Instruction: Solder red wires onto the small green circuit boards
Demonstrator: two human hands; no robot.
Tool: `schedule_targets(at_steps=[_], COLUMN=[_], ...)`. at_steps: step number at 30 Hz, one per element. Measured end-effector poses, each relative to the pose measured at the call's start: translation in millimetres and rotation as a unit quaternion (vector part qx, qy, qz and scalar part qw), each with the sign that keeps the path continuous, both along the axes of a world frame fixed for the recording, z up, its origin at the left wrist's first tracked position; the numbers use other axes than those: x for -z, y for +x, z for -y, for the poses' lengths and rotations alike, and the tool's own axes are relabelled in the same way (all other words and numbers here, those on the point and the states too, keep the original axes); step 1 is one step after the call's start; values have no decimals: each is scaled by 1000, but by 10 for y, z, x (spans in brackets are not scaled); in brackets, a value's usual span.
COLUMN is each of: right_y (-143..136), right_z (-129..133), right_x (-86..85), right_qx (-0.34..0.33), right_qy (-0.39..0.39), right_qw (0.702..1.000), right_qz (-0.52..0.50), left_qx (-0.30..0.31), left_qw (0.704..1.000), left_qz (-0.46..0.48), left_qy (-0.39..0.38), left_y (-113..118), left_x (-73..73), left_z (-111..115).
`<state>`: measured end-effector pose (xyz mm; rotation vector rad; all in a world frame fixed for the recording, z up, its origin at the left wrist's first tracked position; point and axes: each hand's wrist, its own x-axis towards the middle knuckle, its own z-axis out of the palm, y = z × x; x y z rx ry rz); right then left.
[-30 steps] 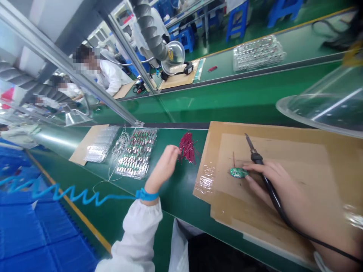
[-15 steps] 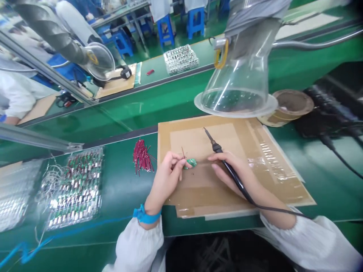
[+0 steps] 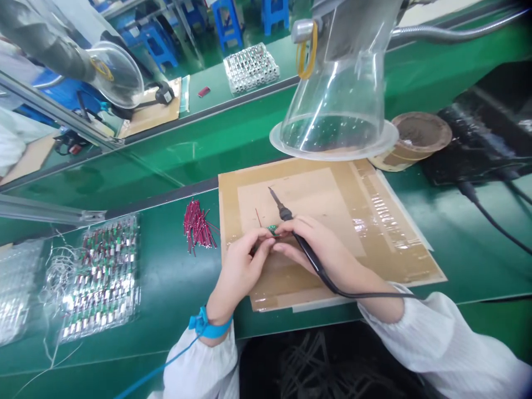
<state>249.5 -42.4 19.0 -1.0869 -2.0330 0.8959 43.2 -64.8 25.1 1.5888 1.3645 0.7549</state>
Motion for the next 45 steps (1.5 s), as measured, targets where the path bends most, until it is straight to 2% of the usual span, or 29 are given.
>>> schedule_targets(at_steps=[3, 12, 16, 22, 26, 34, 40, 45], right_y=[-21, 105, 120, 119, 114, 109, 116, 119], right_z=[-12, -14, -15, -8, 5, 36, 27, 27], right_x=[-18, 166, 159, 148, 180, 110, 79, 105], right_qx=[-21, -68, -74, -64, -64, -74, -88, -88], right_qy=[-6, 5, 5, 24, 34, 17, 8, 4], right_qw=[1000, 997, 997, 997, 997, 995, 995, 995], right_qz=[4, -24, -28, -30, -39, -63, -54, -56], left_qx=[19, 19, 38, 25, 29, 15, -9, 10], left_qw=[1000, 999, 995, 996, 989, 983, 999, 999], left_qz=[7, 9, 63, 76, 127, 140, 41, 41], left_qy=[-10, -27, -63, -42, -69, -118, -20, -28], left_y=[31, 26, 42, 98, 108, 77, 58, 23], left_x=[-40, -8, -28, -38, -3, 0, 1, 3], left_z=[39, 167, 192, 201, 219, 249, 237, 231])
